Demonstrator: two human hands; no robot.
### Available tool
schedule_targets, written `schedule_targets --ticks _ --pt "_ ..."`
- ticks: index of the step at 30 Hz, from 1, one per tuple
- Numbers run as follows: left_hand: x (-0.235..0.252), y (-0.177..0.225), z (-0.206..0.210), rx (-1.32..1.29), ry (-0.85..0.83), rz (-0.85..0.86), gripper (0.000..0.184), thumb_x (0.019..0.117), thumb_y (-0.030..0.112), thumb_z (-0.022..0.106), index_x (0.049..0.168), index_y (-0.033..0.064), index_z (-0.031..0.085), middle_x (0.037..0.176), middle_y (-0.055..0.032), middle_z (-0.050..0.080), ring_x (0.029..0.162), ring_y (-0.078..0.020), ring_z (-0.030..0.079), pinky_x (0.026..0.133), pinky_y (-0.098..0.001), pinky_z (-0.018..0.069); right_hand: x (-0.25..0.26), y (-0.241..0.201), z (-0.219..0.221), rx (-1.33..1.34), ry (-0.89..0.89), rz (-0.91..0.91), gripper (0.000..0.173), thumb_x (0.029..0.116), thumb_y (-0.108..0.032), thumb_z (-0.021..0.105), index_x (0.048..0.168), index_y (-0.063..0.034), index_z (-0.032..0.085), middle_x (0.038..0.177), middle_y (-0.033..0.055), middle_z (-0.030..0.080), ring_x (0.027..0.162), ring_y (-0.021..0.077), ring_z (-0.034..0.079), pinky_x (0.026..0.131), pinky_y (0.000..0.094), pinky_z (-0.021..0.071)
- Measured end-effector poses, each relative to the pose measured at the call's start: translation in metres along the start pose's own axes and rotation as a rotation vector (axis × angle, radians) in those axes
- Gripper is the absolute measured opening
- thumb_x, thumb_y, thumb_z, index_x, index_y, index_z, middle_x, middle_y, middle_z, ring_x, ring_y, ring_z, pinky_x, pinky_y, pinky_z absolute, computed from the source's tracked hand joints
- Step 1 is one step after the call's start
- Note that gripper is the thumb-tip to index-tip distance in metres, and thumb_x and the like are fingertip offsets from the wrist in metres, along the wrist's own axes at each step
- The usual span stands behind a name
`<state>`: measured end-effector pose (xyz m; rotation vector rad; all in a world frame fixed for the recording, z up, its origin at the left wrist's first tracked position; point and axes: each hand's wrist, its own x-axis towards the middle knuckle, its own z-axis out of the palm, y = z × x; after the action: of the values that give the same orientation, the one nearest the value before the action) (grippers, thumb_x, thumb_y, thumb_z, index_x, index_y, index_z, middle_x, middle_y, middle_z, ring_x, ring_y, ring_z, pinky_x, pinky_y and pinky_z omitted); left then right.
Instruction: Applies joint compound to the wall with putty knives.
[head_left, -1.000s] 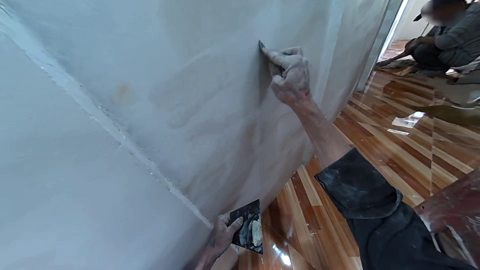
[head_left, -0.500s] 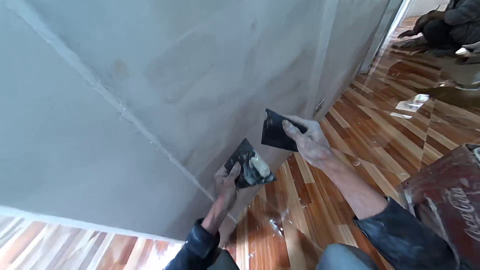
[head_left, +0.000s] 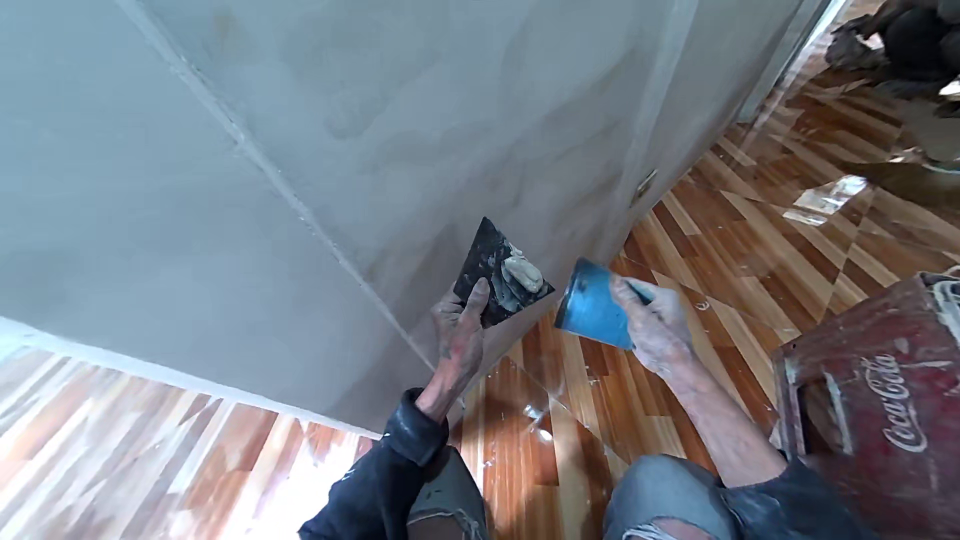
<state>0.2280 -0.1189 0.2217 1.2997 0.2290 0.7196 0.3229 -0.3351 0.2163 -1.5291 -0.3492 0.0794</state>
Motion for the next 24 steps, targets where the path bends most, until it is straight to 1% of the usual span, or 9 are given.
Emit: schedule_targets --ticks 2,4,5,8,12,15,19,22,24 --pt "-0.001 -0.006 0.000 0.047 -0.016 0.069 0.014 0.1014 0.013 0.061 0.105 0.0058 0.072 0.087 -0.0041 0.073 0.075 -0.0132 0.070 0.071 -0.0329 0.0611 -0.007 -0.021 0.015 0.293 0.121 0.164 0.020 0.1068 -0.014 0.051 0.102 -0.0051 0.068 0.084 0.0035 0.072 0.076 0.0118 0.072 0.072 0.0312 0.0636" --pt "-0.003 -0.010 0.003 0.081 -0.027 0.125 0.014 0.1012 0.013 0.060 0.103 0.0053 0.073 0.086 -0.0039 0.073 0.075 -0.0133 0.070 0.070 -0.0332 0.0612 -0.016 -0.029 0.031 0.398 0.099 0.207 0.021 0.1071 -0.013 0.050 0.105 -0.0032 0.068 0.085 0.0070 0.073 0.076 0.0151 0.073 0.071 0.0335 0.0641" --pt "-0.004 -0.010 0.004 0.085 -0.028 0.142 0.015 0.1010 0.012 0.060 0.101 0.0052 0.073 0.086 -0.0042 0.073 0.075 -0.0137 0.070 0.070 -0.0337 0.0612 -0.018 -0.027 0.036 0.393 0.068 0.177 0.021 0.1061 -0.012 0.052 0.104 -0.0020 0.070 0.086 0.0083 0.073 0.077 0.0156 0.073 0.073 0.0339 0.0638" --pt "-0.007 -0.010 0.008 0.081 -0.030 0.159 0.015 0.1002 0.011 0.060 0.099 0.0063 0.075 0.086 -0.0040 0.074 0.076 -0.0142 0.072 0.073 -0.0354 0.0622 -0.015 -0.020 0.044 0.313 0.030 0.077 0.020 0.1033 -0.014 0.057 0.097 -0.0048 0.073 0.084 0.0062 0.073 0.078 0.0136 0.072 0.075 0.0320 0.0623" --pt "-0.010 -0.010 0.009 0.109 -0.054 0.182 0.015 0.0999 0.011 0.061 0.099 0.0050 0.075 0.084 -0.0054 0.073 0.072 -0.0148 0.070 0.068 -0.0347 0.0618 -0.009 -0.021 0.048 0.299 0.037 0.063 0.022 0.1045 -0.019 0.057 0.099 -0.0058 0.074 0.086 0.0065 0.073 0.080 0.0148 0.072 0.075 0.0335 0.0621" --pt "-0.012 -0.012 0.010 0.130 -0.080 0.217 0.015 0.0996 0.011 0.062 0.098 0.0051 0.075 0.084 -0.0050 0.074 0.072 -0.0145 0.071 0.068 -0.0341 0.0623 -0.004 -0.019 0.051 0.282 0.030 0.047 0.023 0.1047 -0.019 0.057 0.098 -0.0064 0.074 0.085 0.0054 0.073 0.078 0.0136 0.071 0.074 0.0324 0.0614" --pt "-0.010 -0.015 0.009 0.186 -0.106 0.275 0.015 0.0996 0.010 0.061 0.097 0.0044 0.075 0.082 -0.0023 0.074 0.070 -0.0106 0.070 0.067 -0.0297 0.0607 -0.001 -0.016 0.053 0.289 0.042 0.069 0.021 0.1045 -0.018 0.058 0.099 -0.0061 0.074 0.085 0.0053 0.073 0.078 0.0130 0.071 0.074 0.0316 0.0613" --pt "-0.009 -0.012 0.008 0.281 -0.123 0.323 0.016 0.0993 0.007 0.059 0.093 0.0033 0.074 0.078 0.0006 0.072 0.067 -0.0066 0.068 0.064 -0.0255 0.0590 0.002 -0.018 0.055 0.366 0.042 0.138 0.021 0.1053 -0.016 0.056 0.104 -0.0041 0.073 0.088 0.0076 0.073 0.080 0.0147 0.072 0.075 0.0322 0.0621" --pt "-0.008 -0.009 0.007 0.317 -0.140 0.306 0.016 0.0994 0.006 0.059 0.094 0.0028 0.074 0.079 0.0001 0.073 0.069 -0.0066 0.069 0.066 -0.0251 0.0597 0.006 -0.019 0.055 0.434 0.046 0.174 0.020 0.1054 -0.016 0.056 0.104 -0.0032 0.071 0.087 0.0093 0.073 0.078 0.0162 0.073 0.073 0.0329 0.0629"
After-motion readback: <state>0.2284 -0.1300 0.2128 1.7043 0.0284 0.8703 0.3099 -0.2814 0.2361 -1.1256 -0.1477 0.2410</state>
